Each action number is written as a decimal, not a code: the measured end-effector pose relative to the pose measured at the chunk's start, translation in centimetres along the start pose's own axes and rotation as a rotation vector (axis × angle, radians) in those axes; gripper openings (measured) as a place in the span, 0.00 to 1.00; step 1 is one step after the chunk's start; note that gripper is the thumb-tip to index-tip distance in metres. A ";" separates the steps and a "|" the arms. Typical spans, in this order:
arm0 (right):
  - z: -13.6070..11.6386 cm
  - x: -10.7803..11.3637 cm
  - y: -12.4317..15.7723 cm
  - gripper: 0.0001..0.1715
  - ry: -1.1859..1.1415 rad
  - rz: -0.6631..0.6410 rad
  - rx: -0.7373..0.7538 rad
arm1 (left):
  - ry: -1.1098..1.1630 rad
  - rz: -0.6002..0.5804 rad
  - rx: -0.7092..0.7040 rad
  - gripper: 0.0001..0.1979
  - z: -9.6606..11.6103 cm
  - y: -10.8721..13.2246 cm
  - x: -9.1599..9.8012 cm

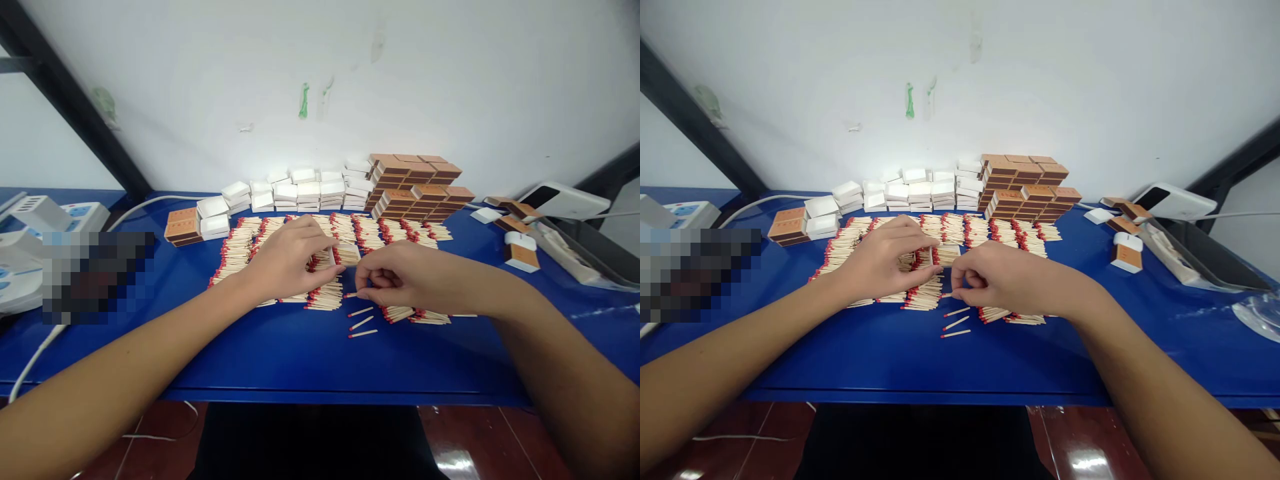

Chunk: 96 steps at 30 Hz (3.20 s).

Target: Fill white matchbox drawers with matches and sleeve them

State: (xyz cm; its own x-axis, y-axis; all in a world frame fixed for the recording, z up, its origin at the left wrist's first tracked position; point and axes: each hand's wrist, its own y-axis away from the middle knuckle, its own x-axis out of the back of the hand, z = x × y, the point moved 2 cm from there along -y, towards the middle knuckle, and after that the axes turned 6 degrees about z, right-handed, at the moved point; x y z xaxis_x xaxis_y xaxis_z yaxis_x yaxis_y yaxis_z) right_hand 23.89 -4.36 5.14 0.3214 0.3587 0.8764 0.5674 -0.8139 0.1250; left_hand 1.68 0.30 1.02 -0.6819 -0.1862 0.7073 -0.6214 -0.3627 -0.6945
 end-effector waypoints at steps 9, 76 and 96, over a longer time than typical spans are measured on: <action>0.4 1.0 -0.7 0.12 0.160 0.446 0.077 | 0.033 0.004 0.014 0.16 0.0 -0.1 0.0; 1.3 1.1 -0.9 0.17 0.105 0.585 0.008 | 0.203 0.129 0.078 0.18 0.8 -0.2 0.2; 1.7 1.2 -1.0 0.22 -0.135 0.354 0.007 | 0.235 0.061 0.196 0.17 0.5 -0.4 0.5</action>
State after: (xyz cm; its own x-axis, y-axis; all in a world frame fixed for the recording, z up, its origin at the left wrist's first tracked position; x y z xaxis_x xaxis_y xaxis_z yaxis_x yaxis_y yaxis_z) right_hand 25.05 -2.32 5.27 0.5955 0.1129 0.7954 0.4081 -0.8953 -0.1785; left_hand 1.79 -0.08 1.67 -0.8002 -0.0048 0.5997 -0.5062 -0.5310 -0.6796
